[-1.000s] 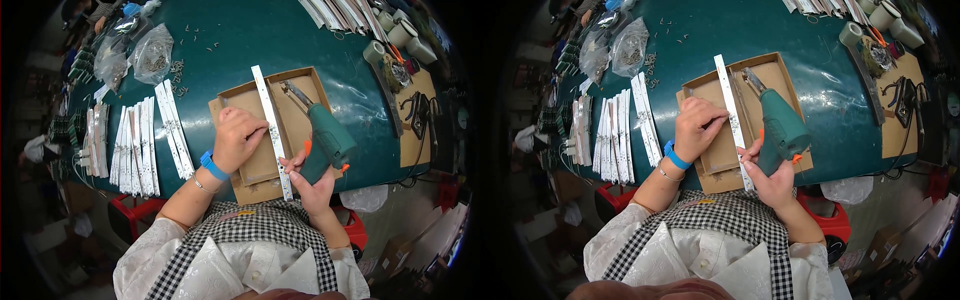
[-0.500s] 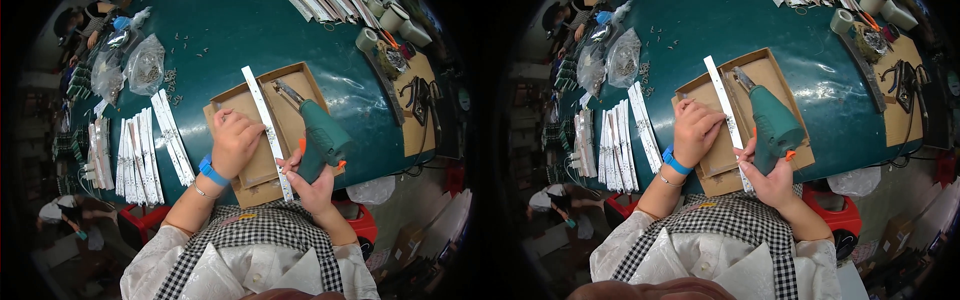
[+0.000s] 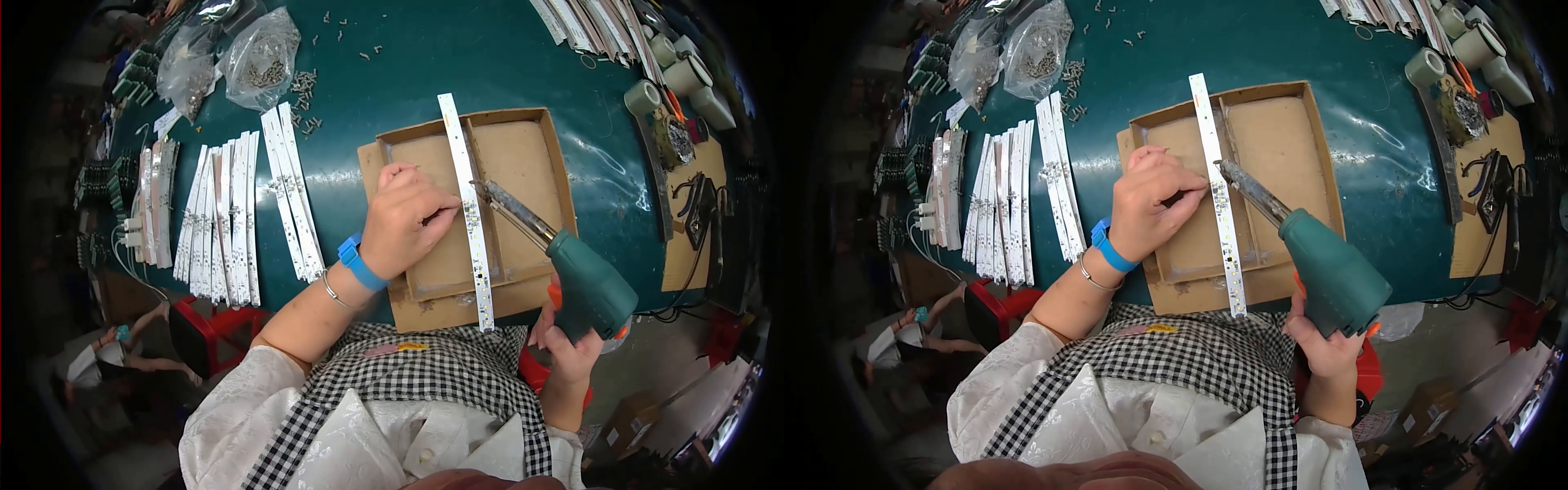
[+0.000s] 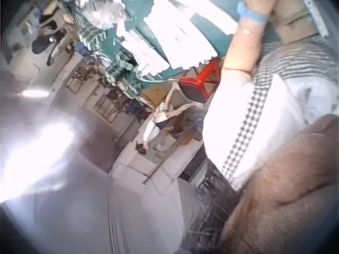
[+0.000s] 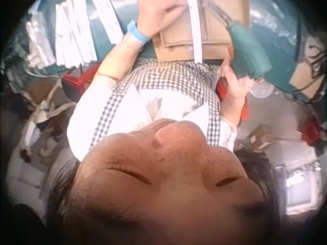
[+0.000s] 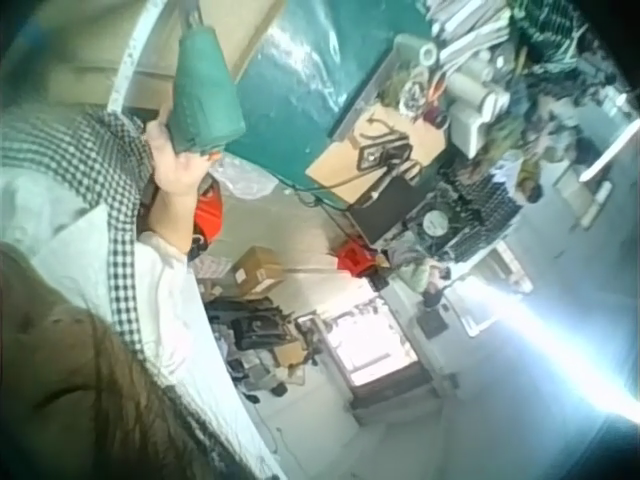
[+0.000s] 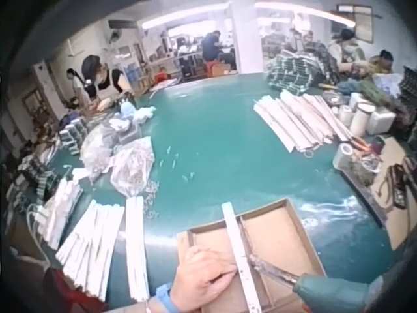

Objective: The person places LED strips one by one onto a cardboard jig, attaches components onto each strip using a handheld soldering tool, and sets the finished strips aside on the table.

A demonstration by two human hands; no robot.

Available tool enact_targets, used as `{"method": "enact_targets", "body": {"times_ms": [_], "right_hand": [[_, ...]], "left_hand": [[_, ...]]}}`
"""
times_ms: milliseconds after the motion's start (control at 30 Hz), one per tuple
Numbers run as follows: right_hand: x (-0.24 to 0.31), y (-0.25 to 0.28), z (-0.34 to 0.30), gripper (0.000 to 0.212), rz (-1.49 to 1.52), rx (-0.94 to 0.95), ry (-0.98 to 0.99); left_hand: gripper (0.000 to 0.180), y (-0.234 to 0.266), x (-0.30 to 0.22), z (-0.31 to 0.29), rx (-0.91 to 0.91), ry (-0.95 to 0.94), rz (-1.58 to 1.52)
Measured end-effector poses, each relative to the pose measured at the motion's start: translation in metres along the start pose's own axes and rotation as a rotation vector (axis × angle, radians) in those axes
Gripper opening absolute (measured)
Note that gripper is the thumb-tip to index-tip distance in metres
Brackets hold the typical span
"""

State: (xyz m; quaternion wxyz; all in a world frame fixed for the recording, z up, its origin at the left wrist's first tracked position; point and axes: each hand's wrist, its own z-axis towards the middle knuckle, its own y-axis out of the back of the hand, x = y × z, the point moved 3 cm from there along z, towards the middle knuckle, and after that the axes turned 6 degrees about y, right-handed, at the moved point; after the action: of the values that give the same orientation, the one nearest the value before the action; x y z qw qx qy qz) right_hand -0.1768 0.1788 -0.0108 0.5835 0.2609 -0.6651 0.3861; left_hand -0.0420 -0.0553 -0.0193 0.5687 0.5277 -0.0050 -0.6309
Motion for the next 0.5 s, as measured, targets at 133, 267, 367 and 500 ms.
{"method": "enact_targets", "body": {"times_ms": [133, 267, 367, 500], "right_hand": [[-0.0021, 0.0063, -0.0037, 0.068, -0.011, 0.052, -0.036], [0.0014, 0.0042, -0.0025, 0.063, -0.015, 0.014, -0.060], [0.0028, 0.0041, -0.0022, 0.060, 0.008, -0.001, -0.096], [0.0044, 0.0030, -0.0011, 0.056, 0.016, 0.012, -0.132]], "left_hand": [[0.016, 0.0003, 0.0010, -0.0004, 0.017, -0.011, 0.027], [0.016, -0.0010, 0.0021, -0.0011, 0.016, -0.009, 0.032], [0.016, -0.0028, 0.0020, -0.0011, 0.028, -0.004, 0.036], [0.013, -0.0046, 0.0019, -0.0019, -0.004, -0.019, 0.025]]}}
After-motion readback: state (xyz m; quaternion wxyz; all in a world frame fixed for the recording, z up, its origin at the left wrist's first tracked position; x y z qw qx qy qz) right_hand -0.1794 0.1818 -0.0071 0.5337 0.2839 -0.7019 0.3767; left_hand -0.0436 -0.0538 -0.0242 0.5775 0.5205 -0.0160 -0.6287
